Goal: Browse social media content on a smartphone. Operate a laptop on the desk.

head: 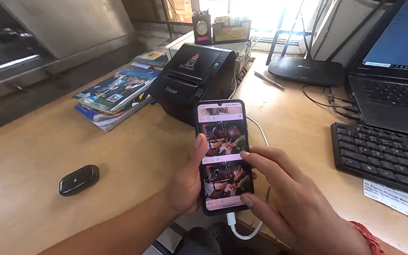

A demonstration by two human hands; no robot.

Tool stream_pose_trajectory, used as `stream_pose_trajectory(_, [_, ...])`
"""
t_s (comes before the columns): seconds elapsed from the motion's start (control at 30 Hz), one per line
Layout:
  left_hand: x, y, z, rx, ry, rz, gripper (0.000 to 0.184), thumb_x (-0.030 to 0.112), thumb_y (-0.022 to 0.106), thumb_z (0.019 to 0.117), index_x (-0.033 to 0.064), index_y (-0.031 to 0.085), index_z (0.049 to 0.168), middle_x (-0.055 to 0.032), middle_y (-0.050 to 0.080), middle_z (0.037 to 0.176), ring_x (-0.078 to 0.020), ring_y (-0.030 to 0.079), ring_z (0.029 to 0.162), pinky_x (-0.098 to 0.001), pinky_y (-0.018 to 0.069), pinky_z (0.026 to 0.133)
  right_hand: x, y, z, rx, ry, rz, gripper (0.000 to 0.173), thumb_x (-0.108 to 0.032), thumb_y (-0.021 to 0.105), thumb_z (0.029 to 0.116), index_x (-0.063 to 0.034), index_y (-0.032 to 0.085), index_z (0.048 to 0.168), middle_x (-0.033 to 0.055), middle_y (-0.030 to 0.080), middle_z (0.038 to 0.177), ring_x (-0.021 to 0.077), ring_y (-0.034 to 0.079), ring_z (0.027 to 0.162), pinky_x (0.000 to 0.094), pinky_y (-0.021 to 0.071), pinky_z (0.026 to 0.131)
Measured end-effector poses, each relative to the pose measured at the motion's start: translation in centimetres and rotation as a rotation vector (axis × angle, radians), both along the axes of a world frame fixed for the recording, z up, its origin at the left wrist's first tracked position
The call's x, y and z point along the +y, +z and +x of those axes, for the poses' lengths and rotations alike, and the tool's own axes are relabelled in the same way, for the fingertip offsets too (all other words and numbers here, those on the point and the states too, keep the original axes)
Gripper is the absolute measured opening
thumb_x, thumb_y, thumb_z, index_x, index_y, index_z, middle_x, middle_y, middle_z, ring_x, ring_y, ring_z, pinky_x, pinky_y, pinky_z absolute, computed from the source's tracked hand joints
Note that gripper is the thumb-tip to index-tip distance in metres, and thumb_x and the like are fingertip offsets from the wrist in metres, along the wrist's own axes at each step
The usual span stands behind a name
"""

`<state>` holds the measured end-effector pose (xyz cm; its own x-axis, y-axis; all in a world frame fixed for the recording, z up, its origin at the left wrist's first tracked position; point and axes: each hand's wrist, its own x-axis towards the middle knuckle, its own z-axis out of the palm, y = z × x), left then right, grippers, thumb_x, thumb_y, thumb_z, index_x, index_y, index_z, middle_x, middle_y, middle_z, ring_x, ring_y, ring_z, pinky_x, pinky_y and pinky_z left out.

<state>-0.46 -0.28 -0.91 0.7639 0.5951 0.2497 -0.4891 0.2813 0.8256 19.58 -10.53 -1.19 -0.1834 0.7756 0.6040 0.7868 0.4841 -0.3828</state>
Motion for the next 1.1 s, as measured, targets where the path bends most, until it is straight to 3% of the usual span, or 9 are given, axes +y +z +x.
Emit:
stream_pose_trajectory(0.47, [-0.12,0.11,0.07,-0.001,-0.005,-0.026,0.061,0.067,0.046,0.0976,0.0192,0.061,0.133,-0.0073,0.071,0.117,-0.0175,0.070,0.107,-0.0387,0.0601,0.090,0.03,-0.07,0.06,0.000,0.006,0.002,0.051,-0.045,0.054,0.1028,-0.0149,0.056,0.144,0.0064,0.057,0.140,0.0151,0.060,0.121,0.0350,0.0538,0.095])
stream_pose_trajectory(0.93, [-0.14,0.17,0.20,-0.040,0.005,-0.006,0.060,0.064,0.043,0.1007,0.0195,0.057,0.139,-0.0064,0.069,0.123,-0.0176,0.068,0.114,-0.0391,0.0580,0.096,0.07,-0.10,-0.01,0.024,0.004,0.011,0.049,-0.044,0.056,0.1023,-0.0167,0.055,0.143,0.0052,0.059,0.138,0.0139,0.061,0.119,0.0349,0.0548,0.093])
stream_pose_trajectory(1.1, [-0.07,0.16,0.20,-0.059,-0.030,-0.027,0.060,0.064,0.044,0.1001,0.0190,0.058,0.137,-0.0068,0.068,0.123,-0.0181,0.067,0.114,-0.0400,0.0578,0.096,0.02,0.01,0.00,0.047,0.020,-0.001,0.042,-0.044,0.058,0.1012,-0.0176,0.059,0.133,0.0042,0.059,0.136,0.0132,0.062,0.116,0.0343,0.0557,0.090])
